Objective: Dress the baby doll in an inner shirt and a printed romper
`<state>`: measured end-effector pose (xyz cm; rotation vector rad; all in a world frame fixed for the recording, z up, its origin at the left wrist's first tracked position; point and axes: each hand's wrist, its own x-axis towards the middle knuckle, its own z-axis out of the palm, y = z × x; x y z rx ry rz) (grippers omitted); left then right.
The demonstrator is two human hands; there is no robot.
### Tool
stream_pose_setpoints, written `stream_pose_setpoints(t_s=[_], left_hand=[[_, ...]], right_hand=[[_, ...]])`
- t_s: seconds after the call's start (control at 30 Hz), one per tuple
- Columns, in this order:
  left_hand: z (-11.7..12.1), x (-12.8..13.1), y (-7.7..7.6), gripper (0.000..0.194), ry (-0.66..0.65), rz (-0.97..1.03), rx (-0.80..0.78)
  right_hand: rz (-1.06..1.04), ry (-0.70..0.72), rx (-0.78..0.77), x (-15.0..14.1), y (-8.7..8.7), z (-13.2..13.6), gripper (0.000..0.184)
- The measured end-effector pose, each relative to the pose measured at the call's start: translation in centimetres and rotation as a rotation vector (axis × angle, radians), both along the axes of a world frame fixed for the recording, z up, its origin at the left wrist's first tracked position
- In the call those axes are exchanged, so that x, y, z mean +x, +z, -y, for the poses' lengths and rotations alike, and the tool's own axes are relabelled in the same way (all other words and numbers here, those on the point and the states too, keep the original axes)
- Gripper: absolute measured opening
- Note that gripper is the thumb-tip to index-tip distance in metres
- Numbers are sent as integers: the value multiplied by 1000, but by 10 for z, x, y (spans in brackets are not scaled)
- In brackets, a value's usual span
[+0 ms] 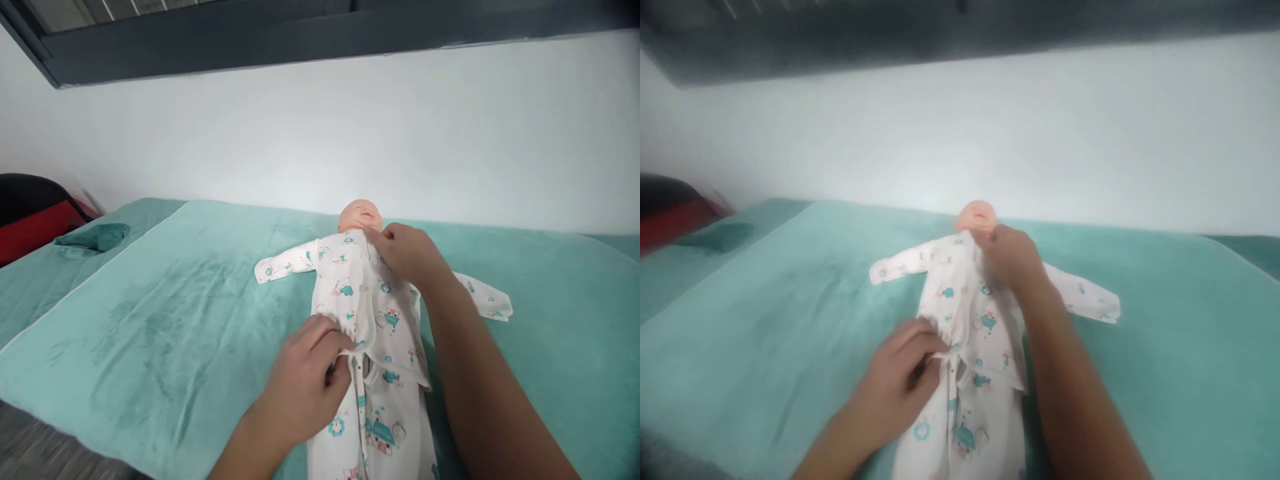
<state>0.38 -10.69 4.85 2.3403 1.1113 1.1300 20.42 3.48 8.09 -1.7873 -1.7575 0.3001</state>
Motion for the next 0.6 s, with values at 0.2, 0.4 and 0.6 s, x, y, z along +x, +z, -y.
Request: stream_pose_setpoints(t_s=[0.2,0.4,0.6], left_hand=[[-72,5,32,17,130,270,-321],[-164,49,29,21,308,81,-343],[-179,58,24,17,294,49,-343]], right_hand=[[36,-5,-86,1,-4,-4,35],[-149,-8,6,5,-10,-15,29],[-270,-46,178,-5,-20,-27,28]])
